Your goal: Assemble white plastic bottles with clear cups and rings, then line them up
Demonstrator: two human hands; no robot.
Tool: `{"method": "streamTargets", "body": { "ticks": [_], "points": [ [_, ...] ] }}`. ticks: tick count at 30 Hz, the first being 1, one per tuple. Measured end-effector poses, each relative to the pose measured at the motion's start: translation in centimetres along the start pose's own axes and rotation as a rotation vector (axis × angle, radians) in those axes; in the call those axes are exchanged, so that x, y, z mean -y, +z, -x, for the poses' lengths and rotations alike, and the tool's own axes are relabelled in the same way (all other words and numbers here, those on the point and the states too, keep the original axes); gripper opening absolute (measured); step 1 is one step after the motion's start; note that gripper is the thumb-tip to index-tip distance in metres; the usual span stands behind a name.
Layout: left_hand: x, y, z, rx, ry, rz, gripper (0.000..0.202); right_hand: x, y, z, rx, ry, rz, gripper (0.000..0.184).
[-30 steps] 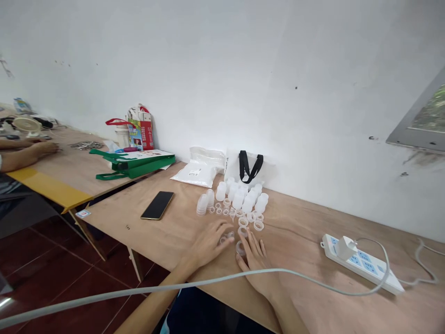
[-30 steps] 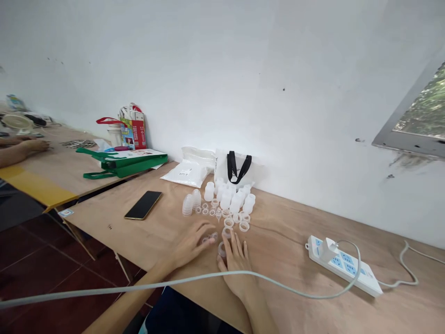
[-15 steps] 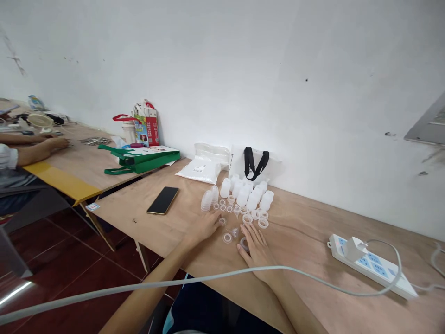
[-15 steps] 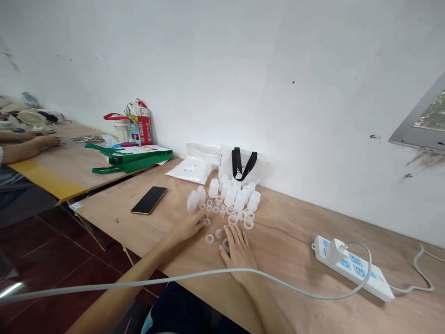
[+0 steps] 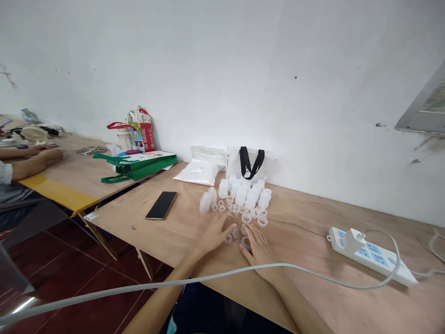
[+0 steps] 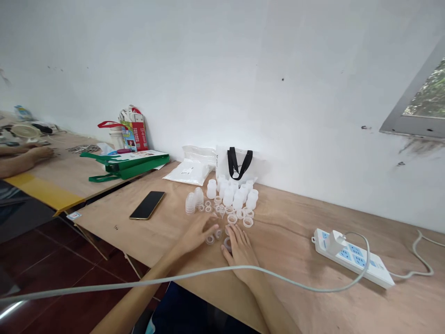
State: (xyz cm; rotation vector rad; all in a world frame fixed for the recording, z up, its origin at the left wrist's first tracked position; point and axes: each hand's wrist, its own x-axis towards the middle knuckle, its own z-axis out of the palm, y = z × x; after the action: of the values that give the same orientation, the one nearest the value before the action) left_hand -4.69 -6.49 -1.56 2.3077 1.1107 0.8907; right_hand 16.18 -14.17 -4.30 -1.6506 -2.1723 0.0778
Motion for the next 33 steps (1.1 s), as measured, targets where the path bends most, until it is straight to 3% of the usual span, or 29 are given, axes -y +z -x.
{"method": "streamTargets", "body": {
  "ticks": [3, 5, 13, 19, 23, 28, 30, 33],
  "points": [
    [-1.0, 0.6, 1.5, 0.188, 0.111, 0.021, 0.036, 0.0, -0.3, -0.1, 0.038, -0.006, -0.001, 0.058],
    [-1.2, 1.1, 2.0, 0.223, 0.115, 0.041, 0.037, 0.1, -0.6, -0.1, 0.05, -0.014, 0.004, 0.057],
    [-0.4, 1.8, 2.1, 0.146, 0.073, -0.022, 0.014, 1.4, -1.1, 0.2, 0.178, -0.037, 0.05, 0.059],
    [-0.8, 1.3, 2.3, 0.129, 0.122, -0.065, 0.024, 2.8, 0.0, 0.3, 0.165, 0.006, 0.11, 0.065],
    [-1.9, 0.4, 2.1, 0.013, 0.192, -0.065, 0.028, 3.8, 0.9, 0.4, 0.119, 0.05, 0.151, 0.066],
    [-2.8, -2.2, 1.2, -0.285, 0.17, -0.054, 0.023, 4.9, 1.7, 0.9, 0.06, 0.044, 0.131, 0.067],
    [-2.2, -3.7, 0.9, -0.435, 0.097, -0.043, 0.025, 5.2, 2.0, 1.1, 0.03, 0.053, 0.113, 0.068],
    [0.3, -5.4, 0.7, -0.654, -0.045, -0.054, 0.04, 5.6, 2.5, 1.5, -0.022, 0.07, 0.08, 0.07]
  ]
}}
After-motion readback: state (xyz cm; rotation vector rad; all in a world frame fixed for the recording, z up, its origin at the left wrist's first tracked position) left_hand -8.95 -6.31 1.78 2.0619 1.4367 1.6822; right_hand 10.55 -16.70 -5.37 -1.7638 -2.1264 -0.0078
